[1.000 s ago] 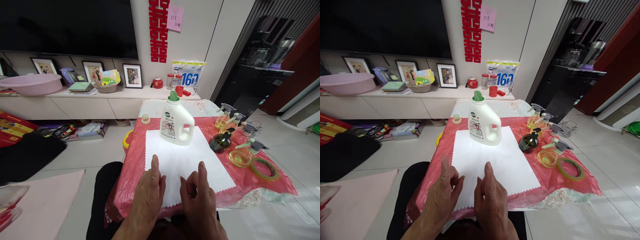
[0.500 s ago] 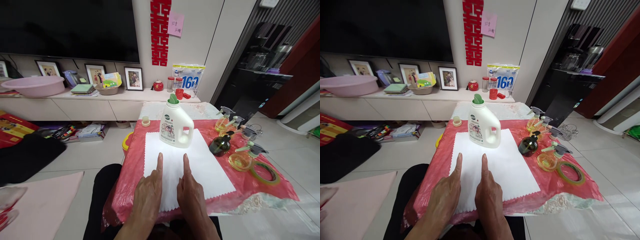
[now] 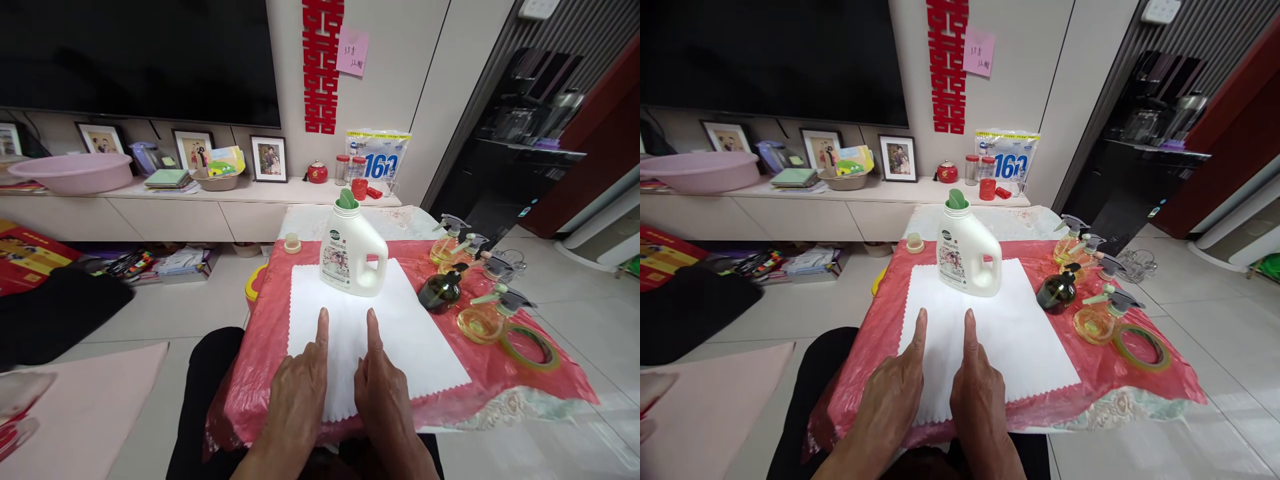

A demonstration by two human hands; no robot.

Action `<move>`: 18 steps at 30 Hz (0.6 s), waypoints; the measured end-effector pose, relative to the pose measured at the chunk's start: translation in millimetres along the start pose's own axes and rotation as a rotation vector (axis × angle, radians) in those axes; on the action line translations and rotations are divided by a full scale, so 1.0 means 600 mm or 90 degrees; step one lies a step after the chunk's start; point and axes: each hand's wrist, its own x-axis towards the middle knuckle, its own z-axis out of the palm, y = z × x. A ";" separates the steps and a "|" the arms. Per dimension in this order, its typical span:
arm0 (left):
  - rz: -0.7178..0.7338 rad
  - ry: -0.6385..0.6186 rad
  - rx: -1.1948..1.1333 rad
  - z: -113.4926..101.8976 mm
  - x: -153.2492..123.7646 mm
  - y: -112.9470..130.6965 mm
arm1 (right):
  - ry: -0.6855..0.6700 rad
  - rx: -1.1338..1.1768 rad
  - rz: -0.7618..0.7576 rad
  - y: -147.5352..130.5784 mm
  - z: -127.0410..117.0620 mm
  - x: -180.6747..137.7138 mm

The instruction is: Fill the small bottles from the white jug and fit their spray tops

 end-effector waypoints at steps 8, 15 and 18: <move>-0.003 0.020 -0.006 -0.011 -0.002 0.006 | -0.002 -0.014 -0.011 -0.001 -0.002 0.000; -0.003 0.028 0.009 -0.012 -0.004 0.007 | 0.005 -0.001 -0.021 -0.006 -0.011 0.002; -0.015 0.085 0.025 0.001 -0.003 0.006 | -0.004 0.012 -0.037 -0.008 -0.019 0.007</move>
